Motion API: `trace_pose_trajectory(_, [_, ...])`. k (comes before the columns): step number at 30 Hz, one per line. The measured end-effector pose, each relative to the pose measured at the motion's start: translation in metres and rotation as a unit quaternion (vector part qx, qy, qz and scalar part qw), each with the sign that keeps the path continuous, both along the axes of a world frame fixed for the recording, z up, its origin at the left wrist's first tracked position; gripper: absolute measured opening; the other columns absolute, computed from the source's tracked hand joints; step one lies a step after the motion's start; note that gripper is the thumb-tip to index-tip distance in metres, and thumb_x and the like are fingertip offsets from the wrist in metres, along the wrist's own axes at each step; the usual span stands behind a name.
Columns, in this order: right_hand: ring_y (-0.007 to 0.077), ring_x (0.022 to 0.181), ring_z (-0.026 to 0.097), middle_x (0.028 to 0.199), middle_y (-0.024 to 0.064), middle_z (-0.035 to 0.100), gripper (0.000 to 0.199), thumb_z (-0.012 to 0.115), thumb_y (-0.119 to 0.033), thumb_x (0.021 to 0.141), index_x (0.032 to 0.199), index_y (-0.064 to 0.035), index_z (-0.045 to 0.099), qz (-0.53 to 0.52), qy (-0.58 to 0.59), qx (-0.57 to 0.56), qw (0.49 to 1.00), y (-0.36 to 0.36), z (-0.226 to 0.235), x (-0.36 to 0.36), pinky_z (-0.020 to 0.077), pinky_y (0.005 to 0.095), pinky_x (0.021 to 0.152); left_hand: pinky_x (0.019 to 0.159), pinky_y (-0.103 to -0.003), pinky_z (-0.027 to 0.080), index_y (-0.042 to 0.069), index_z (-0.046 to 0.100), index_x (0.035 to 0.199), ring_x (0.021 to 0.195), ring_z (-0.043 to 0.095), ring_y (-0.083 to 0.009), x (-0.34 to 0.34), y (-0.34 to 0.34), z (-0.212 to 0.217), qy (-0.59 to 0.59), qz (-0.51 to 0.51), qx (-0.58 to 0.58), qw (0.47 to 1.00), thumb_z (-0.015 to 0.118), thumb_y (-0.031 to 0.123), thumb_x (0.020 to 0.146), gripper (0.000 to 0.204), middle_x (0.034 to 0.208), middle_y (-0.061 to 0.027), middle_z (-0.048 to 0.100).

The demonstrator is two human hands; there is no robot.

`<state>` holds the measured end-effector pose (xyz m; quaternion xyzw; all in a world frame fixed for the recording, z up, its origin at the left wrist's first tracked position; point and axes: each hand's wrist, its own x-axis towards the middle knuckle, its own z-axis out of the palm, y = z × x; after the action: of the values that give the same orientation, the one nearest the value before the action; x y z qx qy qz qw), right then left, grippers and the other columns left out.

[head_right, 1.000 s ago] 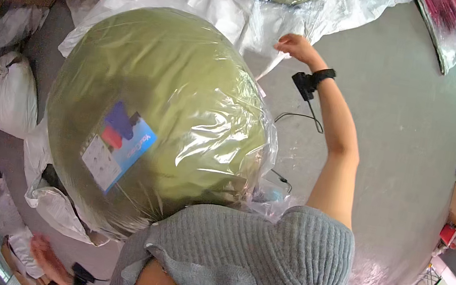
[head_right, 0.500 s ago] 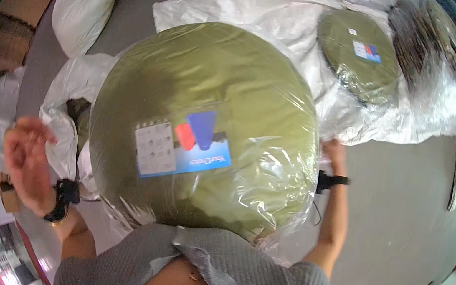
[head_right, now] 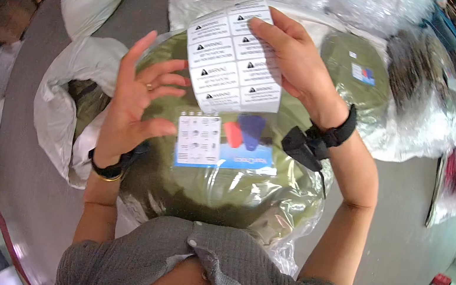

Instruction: Packing circular items into plastic bags and applying labels.

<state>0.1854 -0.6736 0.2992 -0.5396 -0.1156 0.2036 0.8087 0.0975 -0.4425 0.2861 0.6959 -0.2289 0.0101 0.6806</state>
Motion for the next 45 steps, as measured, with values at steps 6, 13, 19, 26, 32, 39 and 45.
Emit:
trace_pose_trajectory(6, [0.0127, 0.086, 0.057, 0.095, 0.0091, 0.059, 0.048, 0.053, -0.02, 0.085, 0.123, 0.0036, 0.037, -0.036, 0.046, -0.012, 0.998, 0.062, -0.014, 0.004, 0.046, 0.023, 0.074, 0.079, -0.031, 0.047, 0.011, 0.01, 0.136, 0.101, 0.052, -0.0211, -0.005, 0.001, -0.007, 0.076, 0.019, -0.121, 0.99, 0.064, -0.011, 0.064, 0.092, 0.111, -0.0168, 0.049])
trace_pose_trajectory(13, [0.0139, 0.087, 0.056, 0.099, 0.0105, 0.058, 0.067, 0.069, -0.012, 0.072, 0.128, -0.0043, 0.033, 0.019, -0.189, -0.092, 0.978, 0.067, -0.022, -0.035, 0.0435, 0.0267, 0.078, 0.073, -0.023, 0.048, 0.0, 0.048, 0.116, 0.085, 0.058, -0.0124, 0.001, 0.033, -0.018, 0.022, 0.126, 0.013, 0.992, 0.062, -0.007, 0.071, 0.047, 0.098, -0.0112, 0.059])
trace_pose_trajectory(19, [0.0271, 0.101, 0.05, 0.105, 0.0121, 0.053, 0.056, 0.074, -0.023, 0.063, 0.113, -0.0099, 0.051, -0.14, -0.473, -0.351, 0.796, 0.073, -0.021, -0.04, 0.0371, 0.0384, 0.087, 0.07, -0.02, 0.048, -0.001, 0.054, 0.109, 0.081, 0.058, -0.0097, -0.005, 0.03, -0.01, 0.05, 0.152, 0.003, 0.987, 0.062, -0.004, 0.074, 0.037, 0.093, -0.0093, 0.062])
trace_pose_trajectory(26, [0.0236, 0.1, 0.05, 0.101, 0.0033, 0.055, 0.031, 0.071, -0.019, 0.064, 0.092, -0.0117, 0.061, -0.086, -0.572, -0.352, 0.736, 0.077, -0.027, -0.039, 0.0239, 0.0499, 0.098, 0.067, -0.018, 0.047, -0.002, 0.055, 0.107, 0.077, 0.058, -0.0068, -0.007, 0.03, -0.009, 0.094, 0.138, 0.002, 0.986, 0.062, -0.004, 0.073, 0.035, 0.086, -0.0074, 0.064])
trace_pose_trajectory(32, [0.0211, 0.096, 0.052, 0.095, 0.0006, 0.057, 0.021, 0.069, -0.015, 0.065, 0.085, -0.0125, 0.062, -0.099, -0.585, -0.343, 0.728, 0.077, -0.033, -0.038, 0.0228, 0.0505, 0.098, 0.067, -0.018, 0.047, 0.002, 0.056, 0.107, 0.072, 0.056, -0.0041, -0.008, 0.031, -0.006, 0.112, 0.151, 0.103, 0.977, 0.066, 0.001, 0.072, 0.036, 0.078, -0.0041, 0.064])
trace_pose_trajectory(39, [0.0132, 0.078, 0.057, 0.079, 0.0023, 0.059, 0.011, 0.066, -0.007, 0.071, 0.08, -0.005, 0.06, -0.181, -0.423, -0.183, 0.869, 0.061, -0.033, -0.019, 0.0452, 0.0312, 0.077, 0.084, -0.031, 0.045, 0.003, 0.039, 0.125, 0.094, 0.053, -0.0168, 0.0, 0.055, -0.026, -0.013, 0.219, -0.005, 0.976, 0.067, 0.007, 0.073, 0.059, 0.102, -0.0115, 0.055])
trace_pose_trajectory(45, [0.004, 0.05, 0.051, 0.061, 0.0005, 0.056, 0.013, 0.067, -0.011, 0.075, 0.075, -0.0014, 0.058, 0.021, -0.057, -0.202, 0.977, 0.059, -0.077, 0.015, 0.0394, 0.0169, 0.043, 0.09, -0.037, 0.041, 0.002, 0.031, 0.13, 0.11, 0.045, -0.0245, 0.002, 0.072, -0.025, -0.02, 0.296, 0.029, 0.955, 0.066, 0.008, 0.075, 0.065, 0.121, -0.0162, 0.042])
